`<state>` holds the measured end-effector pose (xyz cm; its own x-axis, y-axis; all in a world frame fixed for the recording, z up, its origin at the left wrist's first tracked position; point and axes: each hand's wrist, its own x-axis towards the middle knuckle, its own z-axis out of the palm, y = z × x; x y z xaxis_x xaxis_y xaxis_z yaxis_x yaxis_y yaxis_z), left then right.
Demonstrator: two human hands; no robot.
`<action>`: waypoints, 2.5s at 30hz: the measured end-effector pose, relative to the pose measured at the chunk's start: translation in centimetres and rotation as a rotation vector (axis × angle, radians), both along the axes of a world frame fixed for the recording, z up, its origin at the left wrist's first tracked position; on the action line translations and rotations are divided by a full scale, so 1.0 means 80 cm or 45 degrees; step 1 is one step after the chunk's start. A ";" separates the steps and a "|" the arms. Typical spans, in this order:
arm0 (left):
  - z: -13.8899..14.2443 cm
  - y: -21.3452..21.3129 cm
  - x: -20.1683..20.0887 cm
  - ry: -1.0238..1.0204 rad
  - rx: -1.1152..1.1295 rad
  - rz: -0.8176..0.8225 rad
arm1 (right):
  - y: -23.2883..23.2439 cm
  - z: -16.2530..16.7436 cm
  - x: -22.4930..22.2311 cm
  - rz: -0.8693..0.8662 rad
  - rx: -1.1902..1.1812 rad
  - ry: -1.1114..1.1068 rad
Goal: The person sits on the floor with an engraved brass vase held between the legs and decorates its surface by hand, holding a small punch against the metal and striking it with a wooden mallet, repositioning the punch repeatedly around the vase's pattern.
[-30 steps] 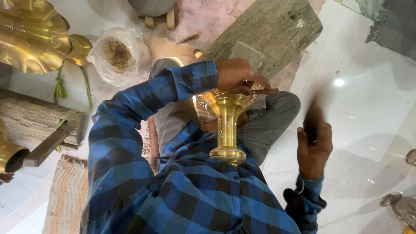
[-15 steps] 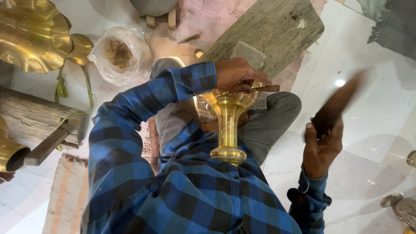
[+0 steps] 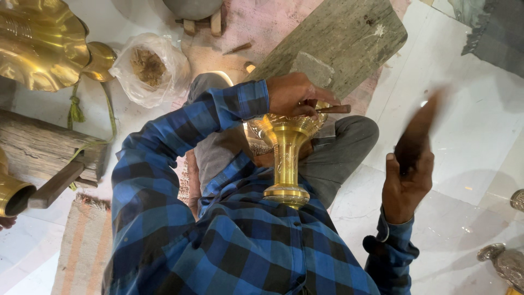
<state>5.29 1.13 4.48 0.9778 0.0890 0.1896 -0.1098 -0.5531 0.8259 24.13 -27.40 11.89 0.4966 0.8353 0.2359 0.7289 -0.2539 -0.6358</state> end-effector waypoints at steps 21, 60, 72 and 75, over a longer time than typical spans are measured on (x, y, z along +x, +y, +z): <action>-0.021 0.004 -0.003 -0.114 -0.098 -0.025 | 0.001 -0.013 -0.006 0.116 -0.313 -0.396; -0.025 -0.029 -0.047 -0.125 -0.296 0.607 | 0.161 0.135 0.016 0.601 -0.306 -0.477; -0.040 -0.035 -0.048 -0.165 -0.288 0.678 | 0.159 0.139 0.011 0.593 -0.330 -0.803; -0.035 -0.033 -0.049 -0.156 -0.317 0.656 | 0.162 0.138 0.011 0.560 -0.334 -0.484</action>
<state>1.36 -1.49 1.65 0.7688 0.6037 0.2108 0.0190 -0.3511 0.9362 24.98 -14.48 22.92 0.0159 0.9960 0.0878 0.9629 0.0084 -0.2697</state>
